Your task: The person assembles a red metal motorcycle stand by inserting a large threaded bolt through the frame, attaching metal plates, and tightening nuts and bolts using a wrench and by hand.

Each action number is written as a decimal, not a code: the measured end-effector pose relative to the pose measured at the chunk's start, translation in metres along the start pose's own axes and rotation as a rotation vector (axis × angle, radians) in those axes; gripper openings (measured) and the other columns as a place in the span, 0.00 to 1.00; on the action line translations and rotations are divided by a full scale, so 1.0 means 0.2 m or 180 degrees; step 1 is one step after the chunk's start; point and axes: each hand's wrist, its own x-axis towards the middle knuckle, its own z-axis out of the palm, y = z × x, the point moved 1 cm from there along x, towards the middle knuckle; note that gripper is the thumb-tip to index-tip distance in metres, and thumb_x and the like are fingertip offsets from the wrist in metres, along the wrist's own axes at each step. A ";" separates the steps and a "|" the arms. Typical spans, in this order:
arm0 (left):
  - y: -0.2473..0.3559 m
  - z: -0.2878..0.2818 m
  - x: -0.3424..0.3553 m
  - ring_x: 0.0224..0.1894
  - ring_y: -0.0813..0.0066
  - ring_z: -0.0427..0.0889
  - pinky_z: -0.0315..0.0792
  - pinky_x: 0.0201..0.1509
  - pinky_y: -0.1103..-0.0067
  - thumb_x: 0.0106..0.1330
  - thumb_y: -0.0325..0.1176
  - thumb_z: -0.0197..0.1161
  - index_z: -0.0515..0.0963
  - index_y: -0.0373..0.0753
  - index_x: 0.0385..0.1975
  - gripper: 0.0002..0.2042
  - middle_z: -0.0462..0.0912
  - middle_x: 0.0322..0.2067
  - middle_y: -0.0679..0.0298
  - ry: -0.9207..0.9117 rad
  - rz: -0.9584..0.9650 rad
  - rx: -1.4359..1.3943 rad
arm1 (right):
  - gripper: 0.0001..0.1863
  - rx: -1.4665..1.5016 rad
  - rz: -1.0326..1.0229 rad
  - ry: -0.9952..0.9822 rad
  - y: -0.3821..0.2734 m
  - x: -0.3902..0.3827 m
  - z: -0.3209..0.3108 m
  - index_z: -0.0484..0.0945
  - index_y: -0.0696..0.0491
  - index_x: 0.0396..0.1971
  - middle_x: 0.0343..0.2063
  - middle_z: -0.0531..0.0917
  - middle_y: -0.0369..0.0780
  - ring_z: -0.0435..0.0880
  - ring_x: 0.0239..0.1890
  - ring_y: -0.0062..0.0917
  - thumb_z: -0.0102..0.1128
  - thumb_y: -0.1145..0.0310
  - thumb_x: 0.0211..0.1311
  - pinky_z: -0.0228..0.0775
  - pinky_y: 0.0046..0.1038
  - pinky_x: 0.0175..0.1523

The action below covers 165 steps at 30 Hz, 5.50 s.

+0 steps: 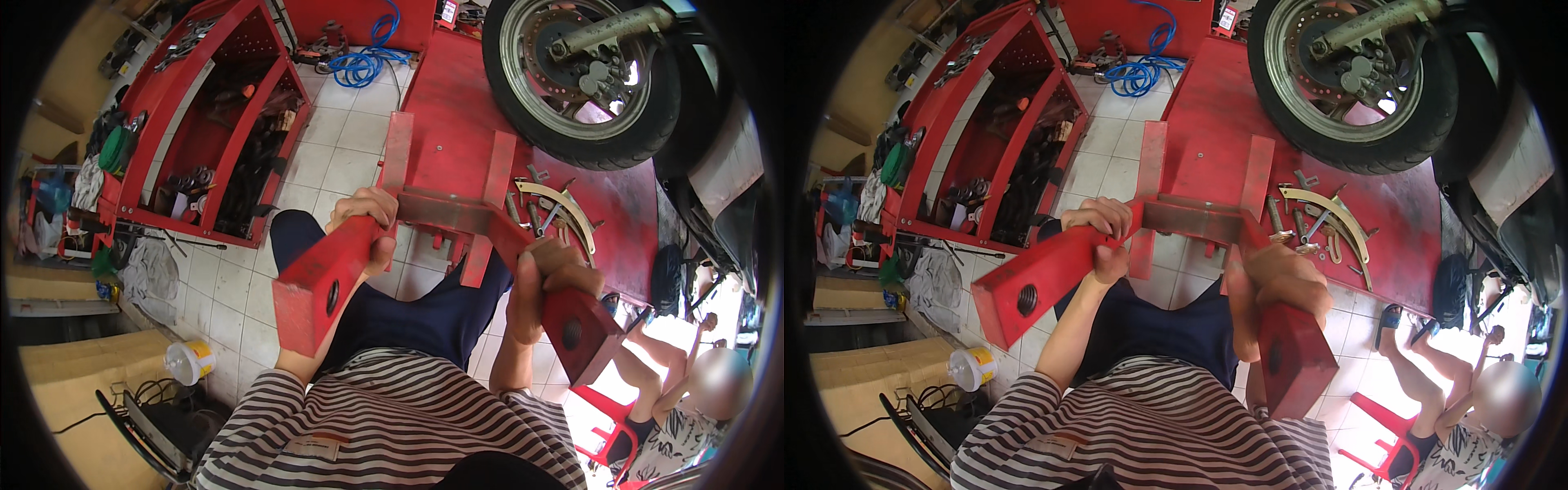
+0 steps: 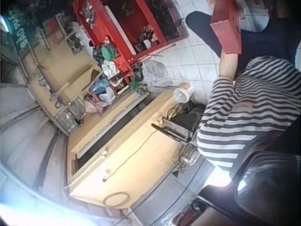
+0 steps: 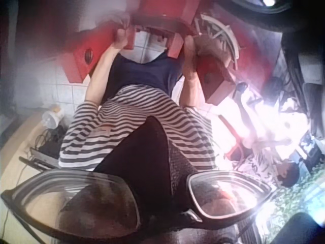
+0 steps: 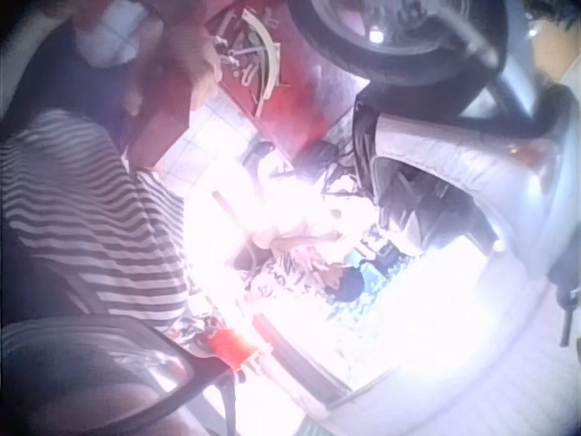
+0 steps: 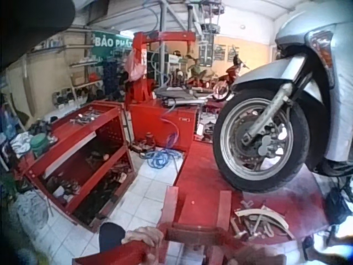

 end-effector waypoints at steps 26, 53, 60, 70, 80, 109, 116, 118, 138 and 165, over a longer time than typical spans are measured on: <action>-0.13 -0.06 0.26 0.21 0.75 0.73 0.65 0.27 0.79 0.60 0.29 0.64 0.75 0.32 0.25 0.07 0.74 0.20 0.63 0.0237 -0.0647 0.0783 | 0.22 0.1014 0.0839 0.0369 0.25 0.29 0.12 0.65 0.54 0.33 0.25 0.64 0.32 0.63 0.24 0.14 0.67 0.89 0.42 0.57 0.18 0.29; -0.27 -0.02 0.32 0.23 0.81 0.70 0.64 0.29 0.81 0.63 0.31 0.63 0.74 0.32 0.31 0.08 0.75 0.21 0.66 0.0246 -0.0839 0.0301 | 0.24 0.0987 0.1137 0.0375 0.39 0.31 0.11 0.66 0.56 0.36 0.25 0.65 0.33 0.63 0.25 0.16 0.64 0.88 0.37 0.57 0.19 0.33; -0.24 -0.01 0.32 0.24 0.80 0.71 0.65 0.30 0.81 0.63 0.32 0.64 0.73 0.33 0.33 0.09 0.75 0.22 0.65 0.0144 -0.0951 0.0372 | 0.23 0.0975 0.1083 0.0503 0.39 0.31 0.12 0.68 0.57 0.35 0.21 0.63 0.31 0.60 0.22 0.13 0.65 0.87 0.35 0.54 0.17 0.29; -0.23 -0.02 0.32 0.24 0.78 0.71 0.65 0.30 0.80 0.62 0.30 0.64 0.74 0.32 0.30 0.09 0.75 0.22 0.63 0.0228 -0.0972 0.0502 | 0.23 0.1213 0.1237 0.0594 0.34 0.33 0.14 0.69 0.58 0.35 0.19 0.63 0.30 0.61 0.20 0.13 0.66 0.86 0.34 0.55 0.18 0.27; -0.21 0.01 0.32 0.21 0.83 0.67 0.62 0.26 0.83 0.65 0.32 0.62 0.73 0.33 0.32 0.08 0.72 0.20 0.67 0.0225 -0.1054 0.0284 | 0.21 0.1241 0.1301 0.0586 0.34 0.33 0.13 0.67 0.55 0.30 0.17 0.60 0.28 0.59 0.18 0.13 0.67 0.84 0.34 0.51 0.19 0.25; -0.21 0.02 0.33 0.20 0.85 0.66 0.58 0.24 0.83 0.66 0.29 0.59 0.72 0.34 0.33 0.06 0.71 0.21 0.69 0.0145 -0.0675 0.0363 | 0.26 0.1110 0.1012 0.0450 0.38 0.30 0.12 0.66 0.56 0.38 0.21 0.65 0.33 0.63 0.22 0.16 0.60 0.87 0.33 0.57 0.18 0.28; -0.21 0.02 0.33 0.20 0.85 0.66 0.59 0.24 0.83 0.66 0.29 0.59 0.71 0.34 0.33 0.06 0.71 0.22 0.68 0.0127 -0.0629 0.0382 | 0.25 0.0875 0.0836 0.0324 0.40 0.30 0.12 0.65 0.57 0.38 0.20 0.65 0.34 0.63 0.20 0.17 0.59 0.87 0.34 0.56 0.19 0.27; -0.21 0.02 0.33 0.20 0.85 0.66 0.58 0.24 0.83 0.66 0.29 0.59 0.71 0.34 0.33 0.06 0.71 0.23 0.69 0.0149 -0.0617 0.0379 | 0.25 0.0915 0.0856 0.0287 0.40 0.30 0.12 0.65 0.57 0.38 0.20 0.64 0.34 0.63 0.20 0.17 0.60 0.86 0.34 0.56 0.19 0.27; -0.23 0.02 0.31 0.18 0.83 0.67 0.59 0.22 0.83 0.66 0.29 0.61 0.72 0.34 0.37 0.07 0.71 0.22 0.68 0.0138 -0.0576 0.0274 | 0.25 0.1177 0.0905 0.0375 0.42 0.29 0.11 0.69 0.57 0.35 0.25 0.65 0.31 0.62 0.23 0.14 0.65 0.88 0.32 0.58 0.18 0.29; -0.32 0.08 0.45 0.29 0.79 0.75 0.69 0.37 0.80 0.61 0.34 0.66 0.75 0.33 0.37 0.12 0.78 0.27 0.63 -0.0275 -0.0837 0.0486 | 0.27 0.1237 0.0929 0.0491 0.57 0.35 0.02 0.68 0.56 0.38 0.20 0.64 0.30 0.62 0.24 0.14 0.69 0.82 0.33 0.55 0.19 0.30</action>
